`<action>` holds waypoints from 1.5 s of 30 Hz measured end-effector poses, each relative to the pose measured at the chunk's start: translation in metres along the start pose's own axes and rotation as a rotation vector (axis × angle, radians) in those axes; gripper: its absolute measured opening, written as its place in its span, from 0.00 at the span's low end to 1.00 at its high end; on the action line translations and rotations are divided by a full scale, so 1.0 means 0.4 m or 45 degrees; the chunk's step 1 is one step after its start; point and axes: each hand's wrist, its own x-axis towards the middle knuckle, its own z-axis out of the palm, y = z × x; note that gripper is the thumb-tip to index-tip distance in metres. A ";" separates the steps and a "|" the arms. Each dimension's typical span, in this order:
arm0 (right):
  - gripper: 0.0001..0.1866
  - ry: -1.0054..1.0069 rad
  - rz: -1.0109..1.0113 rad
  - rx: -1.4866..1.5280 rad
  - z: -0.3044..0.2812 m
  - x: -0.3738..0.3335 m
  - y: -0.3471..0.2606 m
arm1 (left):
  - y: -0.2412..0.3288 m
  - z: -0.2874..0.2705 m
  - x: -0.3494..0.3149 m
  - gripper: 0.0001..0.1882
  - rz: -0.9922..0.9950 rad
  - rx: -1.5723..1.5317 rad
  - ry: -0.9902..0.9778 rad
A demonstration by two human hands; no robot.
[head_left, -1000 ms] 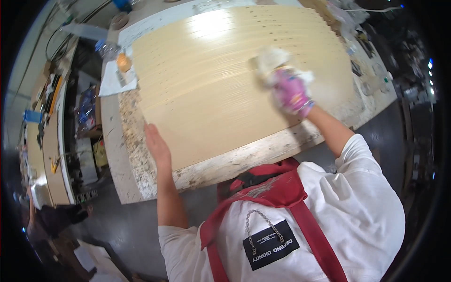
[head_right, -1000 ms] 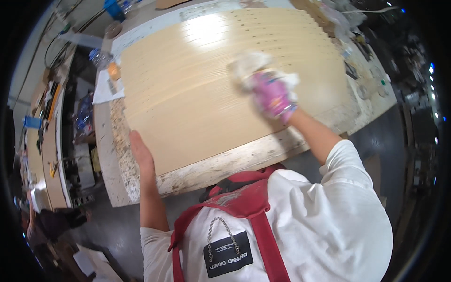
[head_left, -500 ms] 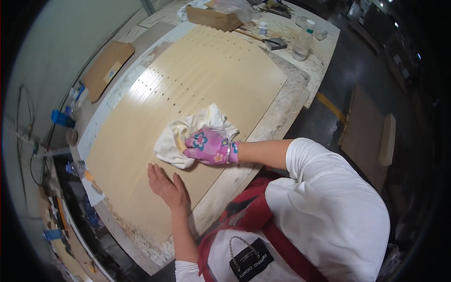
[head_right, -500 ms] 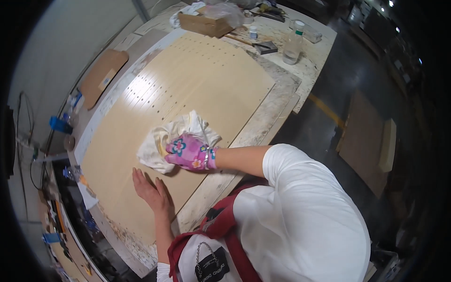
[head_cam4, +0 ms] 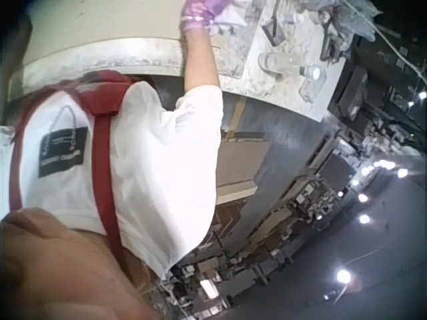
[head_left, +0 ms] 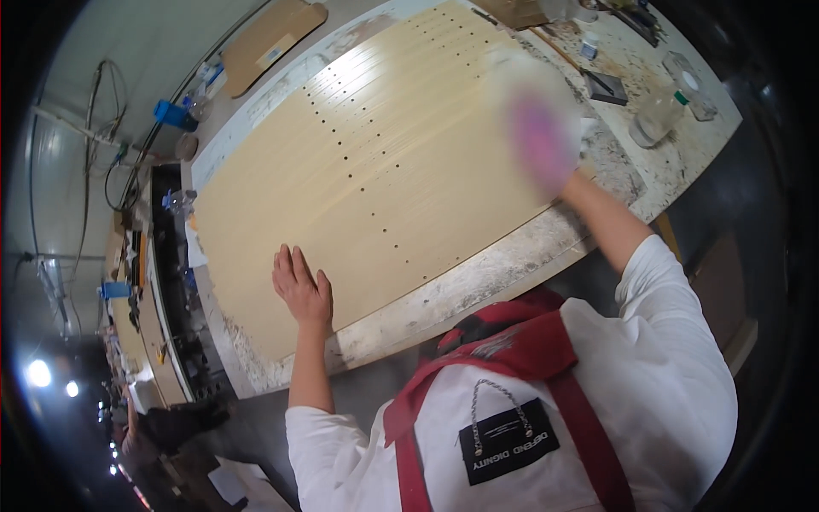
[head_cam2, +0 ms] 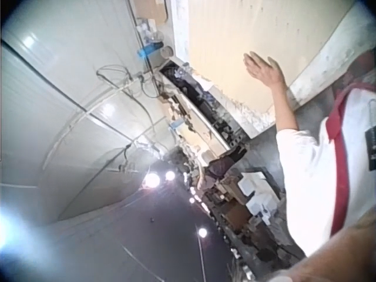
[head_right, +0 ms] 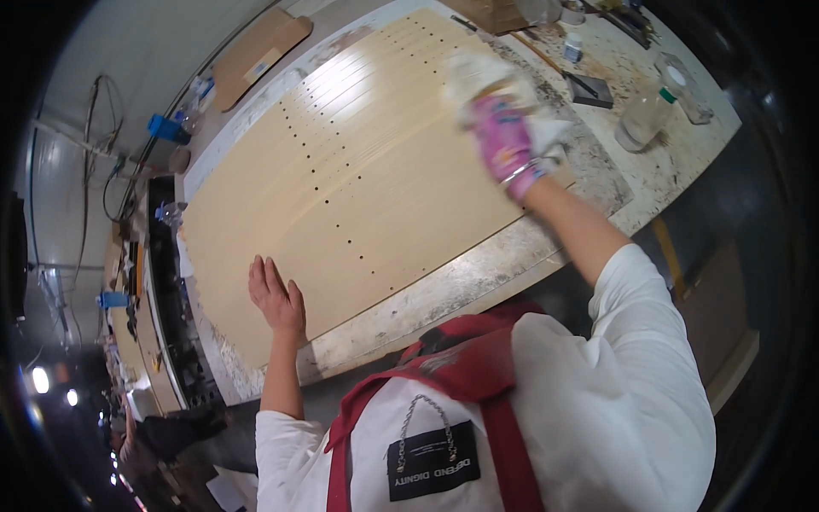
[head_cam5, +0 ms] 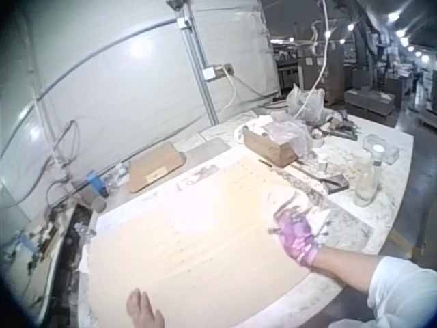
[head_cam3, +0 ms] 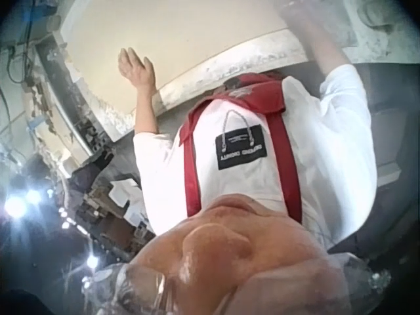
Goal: The person wipes down wooden panels with a cloth, applies paint to small holes using a brush, and wipes the surfaces again before stacking the panels.
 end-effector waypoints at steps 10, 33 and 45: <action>0.10 -0.678 -0.638 0.196 0.087 0.042 -0.370 | -0.008 0.013 -0.020 0.30 -0.004 -0.012 -0.056; 0.29 -0.091 0.050 -0.529 -0.342 0.213 0.416 | -0.004 -0.008 -0.028 0.29 -0.015 0.078 -0.080; 0.23 -0.156 0.672 -0.530 -0.551 0.118 0.560 | 0.000 -0.006 -0.027 0.31 -0.064 0.143 -0.187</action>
